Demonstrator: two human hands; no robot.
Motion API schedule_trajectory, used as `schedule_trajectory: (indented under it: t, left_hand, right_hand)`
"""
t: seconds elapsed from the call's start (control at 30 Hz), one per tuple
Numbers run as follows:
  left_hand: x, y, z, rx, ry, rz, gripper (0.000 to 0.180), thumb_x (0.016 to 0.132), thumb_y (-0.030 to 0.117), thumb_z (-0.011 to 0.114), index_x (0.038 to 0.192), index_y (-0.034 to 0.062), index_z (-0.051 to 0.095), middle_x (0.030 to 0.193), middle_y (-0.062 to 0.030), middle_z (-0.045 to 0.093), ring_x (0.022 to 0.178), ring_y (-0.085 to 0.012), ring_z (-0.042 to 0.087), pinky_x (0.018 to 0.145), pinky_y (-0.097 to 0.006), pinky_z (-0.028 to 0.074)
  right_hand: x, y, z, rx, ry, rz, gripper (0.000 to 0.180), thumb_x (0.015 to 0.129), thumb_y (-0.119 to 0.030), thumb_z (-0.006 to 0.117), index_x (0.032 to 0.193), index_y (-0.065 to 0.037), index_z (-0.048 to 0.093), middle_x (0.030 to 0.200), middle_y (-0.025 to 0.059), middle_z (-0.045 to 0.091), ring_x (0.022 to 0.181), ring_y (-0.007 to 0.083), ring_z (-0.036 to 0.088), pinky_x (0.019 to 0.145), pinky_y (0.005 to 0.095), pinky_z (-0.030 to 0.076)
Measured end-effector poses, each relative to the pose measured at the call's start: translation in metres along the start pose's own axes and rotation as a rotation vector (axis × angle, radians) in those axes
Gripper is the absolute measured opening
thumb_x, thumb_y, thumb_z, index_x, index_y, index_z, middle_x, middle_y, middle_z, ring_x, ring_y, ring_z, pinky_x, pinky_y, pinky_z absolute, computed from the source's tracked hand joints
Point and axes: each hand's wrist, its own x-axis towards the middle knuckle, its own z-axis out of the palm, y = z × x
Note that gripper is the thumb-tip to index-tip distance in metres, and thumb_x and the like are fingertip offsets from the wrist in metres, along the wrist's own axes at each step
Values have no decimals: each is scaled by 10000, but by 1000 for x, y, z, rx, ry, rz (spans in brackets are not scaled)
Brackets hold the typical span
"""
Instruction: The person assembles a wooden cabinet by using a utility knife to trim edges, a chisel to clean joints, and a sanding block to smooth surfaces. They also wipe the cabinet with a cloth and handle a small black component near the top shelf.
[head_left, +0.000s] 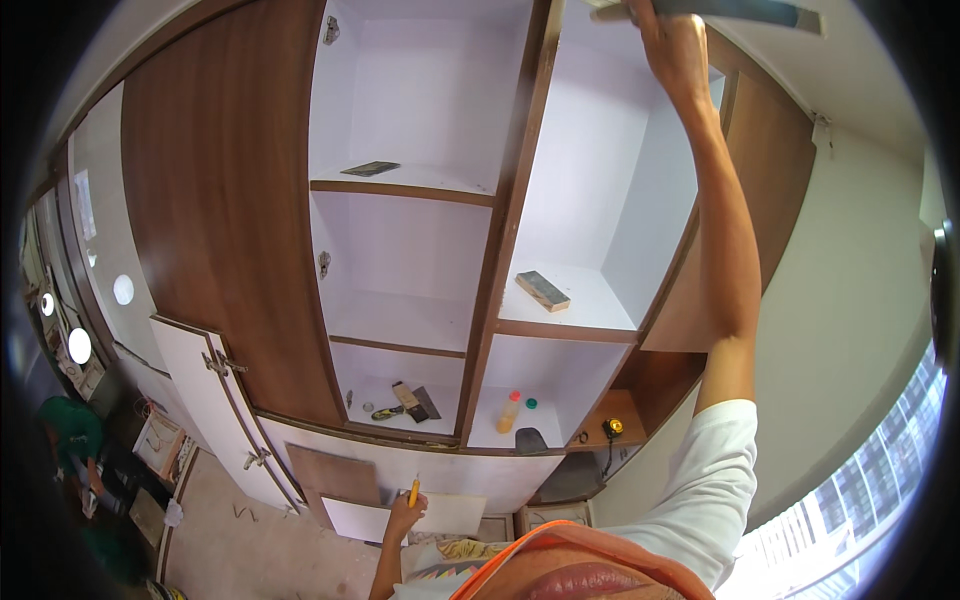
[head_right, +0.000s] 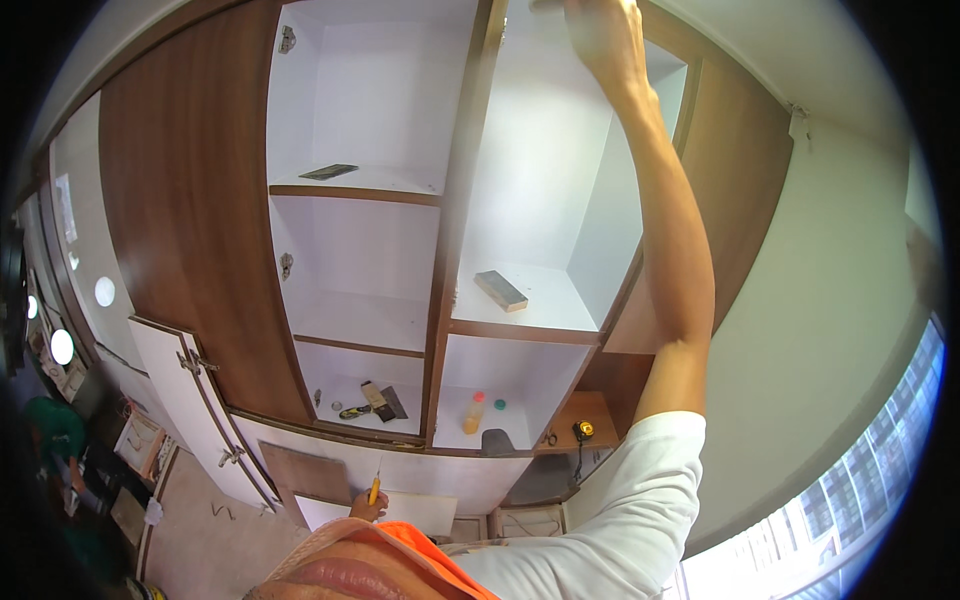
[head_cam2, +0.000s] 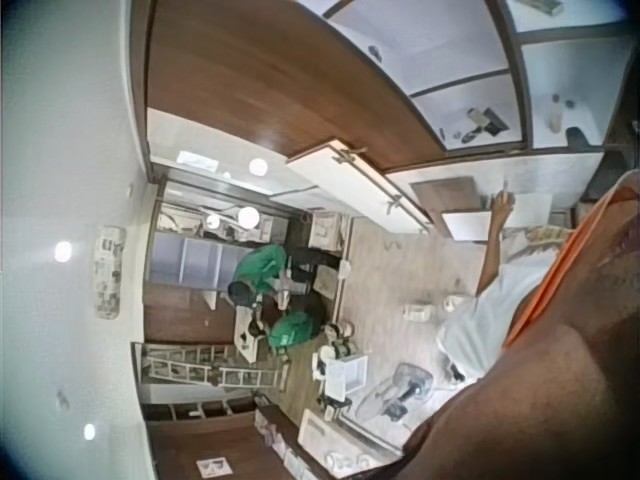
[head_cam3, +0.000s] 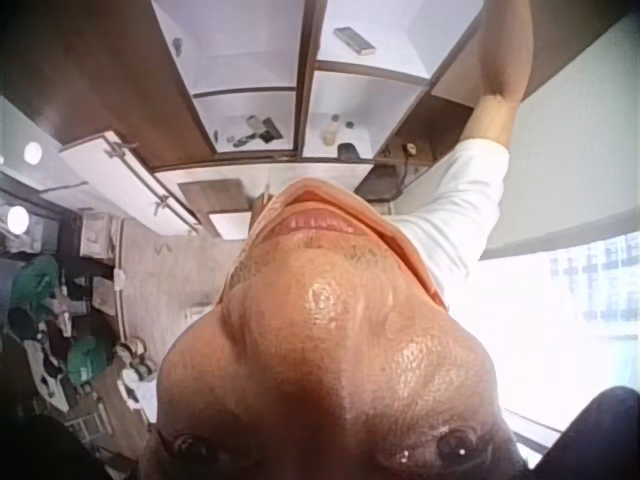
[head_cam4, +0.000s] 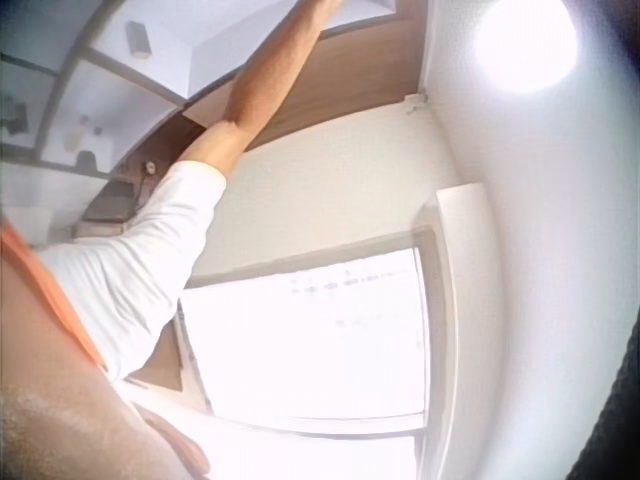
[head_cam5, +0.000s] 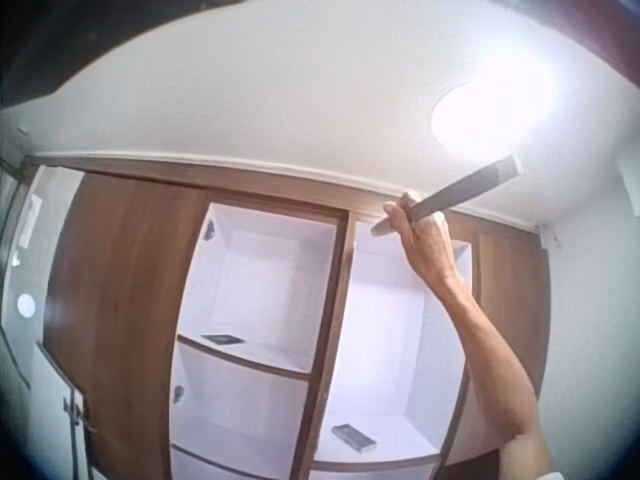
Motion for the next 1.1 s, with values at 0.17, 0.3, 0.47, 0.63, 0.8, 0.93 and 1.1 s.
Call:
schedule_trajectory:
  t: [0.17, 0.3, 0.47, 0.63, 0.8, 0.93, 1.1]
  left_hand:
    - [-5, -29, -28, -59, 25, -22, 104, 883, 137, 674, 939, 54, 645, 853, -30, 643, 765, -123, 630, 686, -284, 562]
    - [-1, -43, -40, -47, 38, 20, 96, 883, 136, 670, 938, 59, 653, 834, -29, 640, 739, -117, 624, 655, -278, 554]
    - [-13, -38, -58, -104, 48, 25, 68, 881, 119, 663, 928, 72, 653, 828, -29, 641, 729, -115, 621, 651, -280, 552]
    - [-16, -56, -80, -95, 55, -4, 43, 885, 95, 664, 922, 87, 642, 837, -13, 636, 755, -112, 626, 651, -280, 546]
    - [-8, -66, -95, -146, 52, -33, 57, 885, 100, 671, 932, 97, 639, 831, -2, 630, 768, -113, 631, 651, -274, 539]
    - [-19, -30, -85, -76, 63, -16, 52, 892, 102, 667, 935, 97, 639, 826, -4, 630, 764, -111, 628, 652, -275, 537]
    - [-18, -49, -84, -140, 80, -13, 64, 887, 101, 665, 945, 82, 643, 829, -16, 634, 756, -115, 626, 644, -279, 535]
  right_hand:
    - [67, -59, 18, 325, 273, -31, 327, 1048, -289, 597, 929, 16, 614, 747, 183, 655, 700, 251, 667, 648, 436, 525]
    - [69, -24, 54, 129, 280, 8, 294, 1046, -273, 594, 965, 6, 632, 798, 217, 702, 777, 331, 724, 671, 451, 535]
    - [65, 5, 96, 151, 152, 131, 310, 1027, -280, 607, 1045, 21, 673, 830, 241, 719, 829, 380, 735, 731, 463, 541]
    - [68, -21, 78, 337, 369, 103, 290, 1047, -271, 596, 1031, 13, 655, 862, 235, 729, 801, 339, 740, 688, 450, 564]
    - [51, 9, 122, 181, 294, 70, 305, 1055, -281, 587, 1023, 17, 640, 845, 238, 726, 853, 370, 743, 726, 453, 558]
    - [66, -4, 93, 249, 231, 48, 337, 1064, -291, 565, 1019, 34, 641, 846, 212, 745, 835, 309, 752, 712, 421, 578]
    - [51, 1, 109, 270, 339, 149, 325, 1072, -305, 566, 1036, 7, 649, 880, 197, 744, 762, 258, 738, 632, 389, 584]
